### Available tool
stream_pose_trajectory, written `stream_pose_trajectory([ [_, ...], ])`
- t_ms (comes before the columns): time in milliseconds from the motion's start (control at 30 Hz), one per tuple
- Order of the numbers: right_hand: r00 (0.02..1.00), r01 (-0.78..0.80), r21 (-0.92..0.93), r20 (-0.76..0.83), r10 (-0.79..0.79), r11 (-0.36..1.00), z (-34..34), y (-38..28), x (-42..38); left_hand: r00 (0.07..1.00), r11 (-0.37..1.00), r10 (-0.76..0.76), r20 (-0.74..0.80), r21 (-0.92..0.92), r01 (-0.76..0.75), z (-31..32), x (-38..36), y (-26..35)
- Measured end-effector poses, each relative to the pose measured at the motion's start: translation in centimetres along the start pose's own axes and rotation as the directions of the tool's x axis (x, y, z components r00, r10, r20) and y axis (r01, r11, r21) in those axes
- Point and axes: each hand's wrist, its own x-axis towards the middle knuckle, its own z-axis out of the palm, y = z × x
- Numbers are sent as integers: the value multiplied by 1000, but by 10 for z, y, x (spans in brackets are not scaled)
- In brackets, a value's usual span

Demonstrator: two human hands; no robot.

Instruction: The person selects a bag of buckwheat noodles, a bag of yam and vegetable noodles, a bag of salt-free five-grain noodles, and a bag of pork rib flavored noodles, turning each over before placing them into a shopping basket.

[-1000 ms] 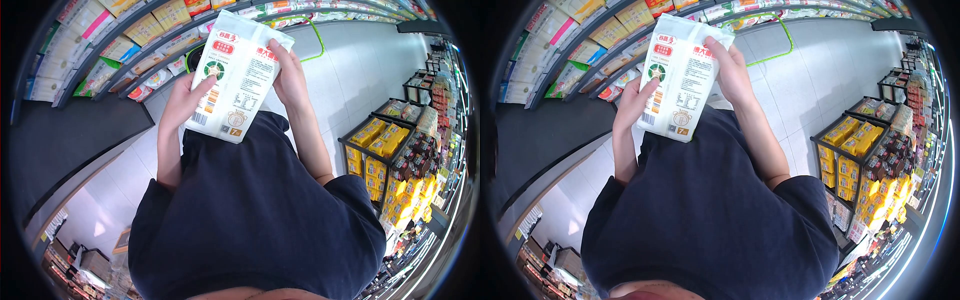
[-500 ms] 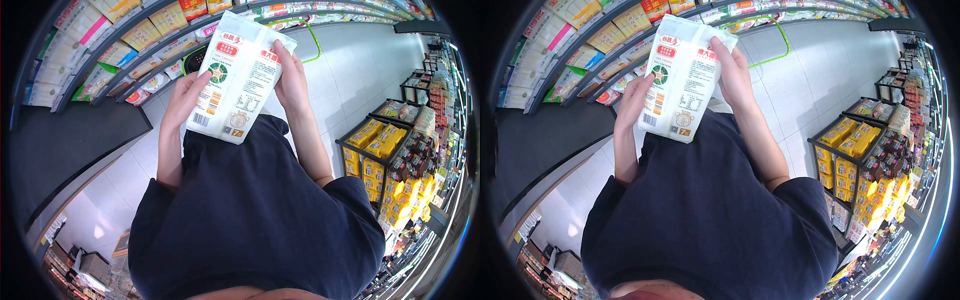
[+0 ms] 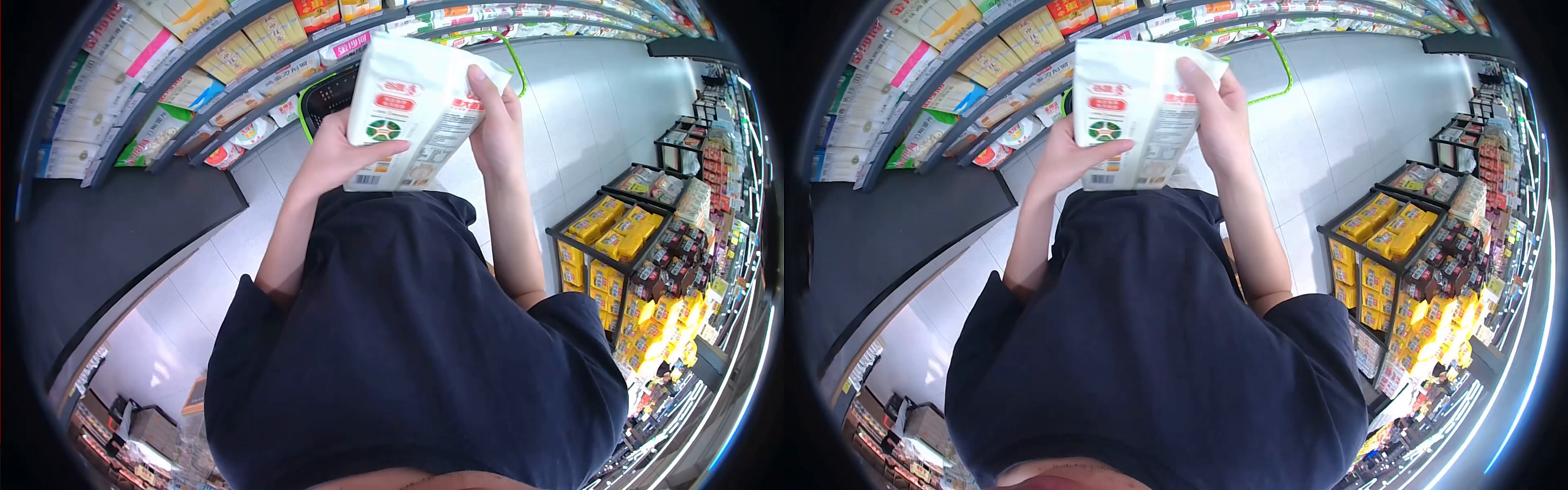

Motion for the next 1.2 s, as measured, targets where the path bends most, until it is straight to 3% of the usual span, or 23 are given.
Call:
stream_pose_trajectory([
  [67,995,31,-115,-92,-42,993,-7,2,0,999,999,32,-38,-11,-32,8,3,-15],
  [100,995,26,-119,-93,-37,993,-16,5,1,996,985,51,-76,170,-38,10,4,-24],
  [167,958,-232,-283,-233,167,931,-44,16,-1,985,862,107,-136,506,-23,15,7,-38],
  [233,930,-321,-358,-294,220,877,-58,26,-5,974,827,166,-152,560,-54,12,9,-49],
  [300,815,-579,-505,-337,471,641,-70,29,-15,977,663,212,-3,735,-141,5,13,-69],
  [367,755,-655,-474,-383,532,589,-86,48,-27,980,659,200,4,740,-138,3,13,-75],
  [500,550,-835,-155,-231,803,528,-94,68,-40,963,580,240,125,777,-245,-2,17,-102],
  [567,599,-797,-23,-167,783,604,-98,81,-44,946,544,279,167,784,-299,-4,21,-115],
  [700,568,-812,39,-181,803,583,-93,79,-29,940,545,298,164,779,-309,-6,30,-128],
  [1067,489,-841,-331,-129,863,428,-120,82,45,964,600,264,42,775,-198,-4,71,-153],
  [1200,450,-850,-359,-113,886,386,-146,103,71,977,600,208,-38,794,-97,3,84,-163],
])
